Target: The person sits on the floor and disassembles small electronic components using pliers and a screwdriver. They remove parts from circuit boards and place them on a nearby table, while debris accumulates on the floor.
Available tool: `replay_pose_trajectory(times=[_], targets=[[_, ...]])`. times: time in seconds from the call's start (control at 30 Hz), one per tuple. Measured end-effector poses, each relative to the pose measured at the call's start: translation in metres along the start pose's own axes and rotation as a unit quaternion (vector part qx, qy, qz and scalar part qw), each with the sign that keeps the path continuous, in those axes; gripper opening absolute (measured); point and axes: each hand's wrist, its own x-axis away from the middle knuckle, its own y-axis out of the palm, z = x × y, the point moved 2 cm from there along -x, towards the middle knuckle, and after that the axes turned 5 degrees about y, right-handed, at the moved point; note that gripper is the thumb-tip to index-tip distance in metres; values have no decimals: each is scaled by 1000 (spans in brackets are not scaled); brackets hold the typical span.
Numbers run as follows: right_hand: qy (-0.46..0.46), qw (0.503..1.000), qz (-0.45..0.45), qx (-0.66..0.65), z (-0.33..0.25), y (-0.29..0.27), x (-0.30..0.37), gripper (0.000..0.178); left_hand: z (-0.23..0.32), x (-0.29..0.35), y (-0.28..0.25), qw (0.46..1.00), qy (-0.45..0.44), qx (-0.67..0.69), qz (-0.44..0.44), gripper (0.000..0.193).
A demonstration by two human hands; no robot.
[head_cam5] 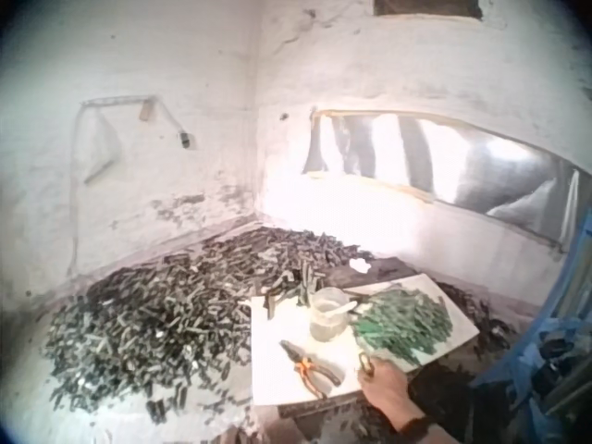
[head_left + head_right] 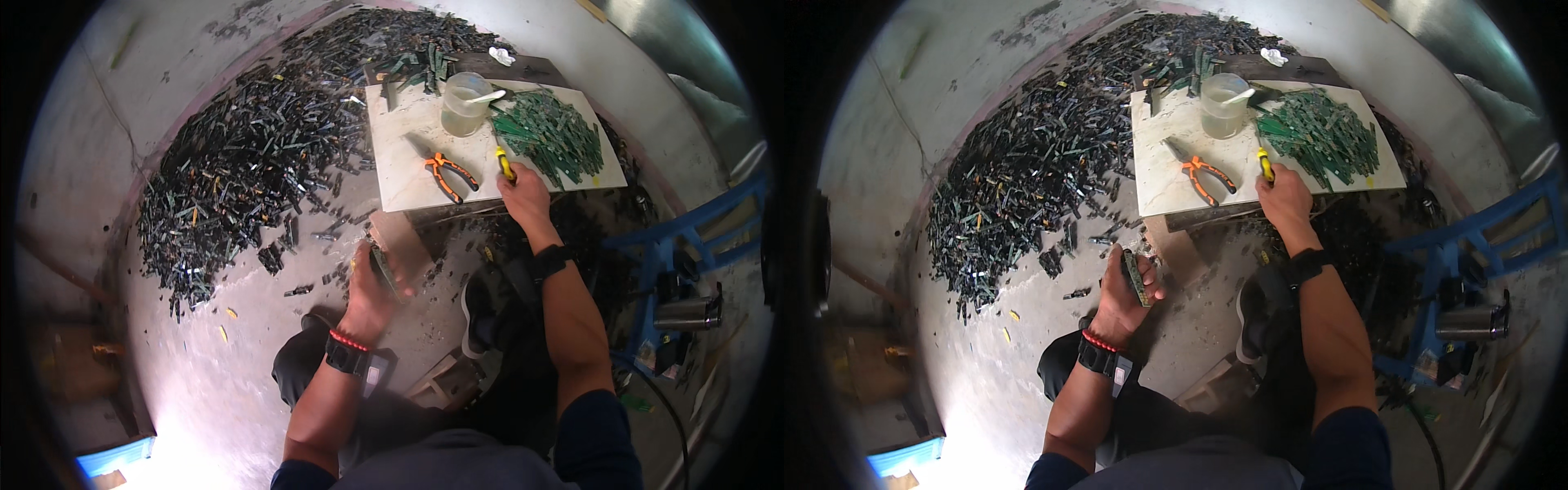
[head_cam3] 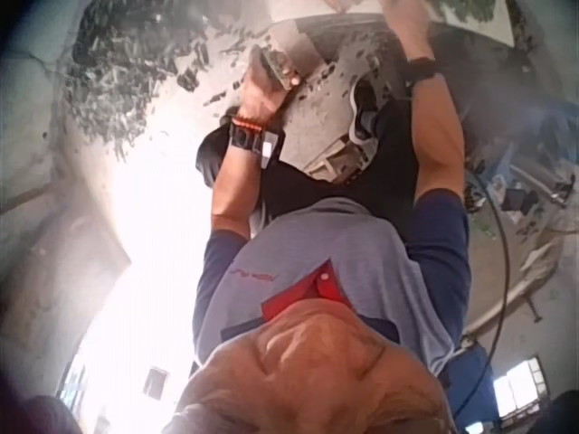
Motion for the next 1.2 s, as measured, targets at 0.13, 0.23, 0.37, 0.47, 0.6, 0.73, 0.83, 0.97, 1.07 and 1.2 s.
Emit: replay_pose_trajectory(times=[0.13,0.23,0.37,0.47,0.6,0.73,0.83,0.97,1.07,1.2], targets=[[61,989,-32,-130,35,-1,-1,31,-2,-3,4,999,-4,35,18,55],[114,906,-119,-390,-9,-58,65,27,-3,-7,-5,999,12,31,-7,50],[104,830,-253,-486,-12,-82,115,25,0,-3,1,999,19,26,4,49],[95,835,-325,-433,-22,-88,145,29,0,-1,1,999,26,24,5,49],[25,846,-345,-407,-23,-78,153,28,-1,-6,-4,998,19,45,-44,48],[-16,866,-362,-345,-34,-73,150,22,2,-6,-5,998,33,47,-2,49],[-66,879,-360,-307,-40,-65,150,19,0,-11,-14,998,37,55,-8,49],[-82,871,-367,-316,-51,-54,154,20,0,-8,-17,998,47,44,16,50],[-109,880,-337,-317,-51,-40,160,21,1,-5,-19,998,47,37,15,51],[-141,890,-303,-312,-53,-31,166,21,-1,-3,-17,999,39,16,24,50]])
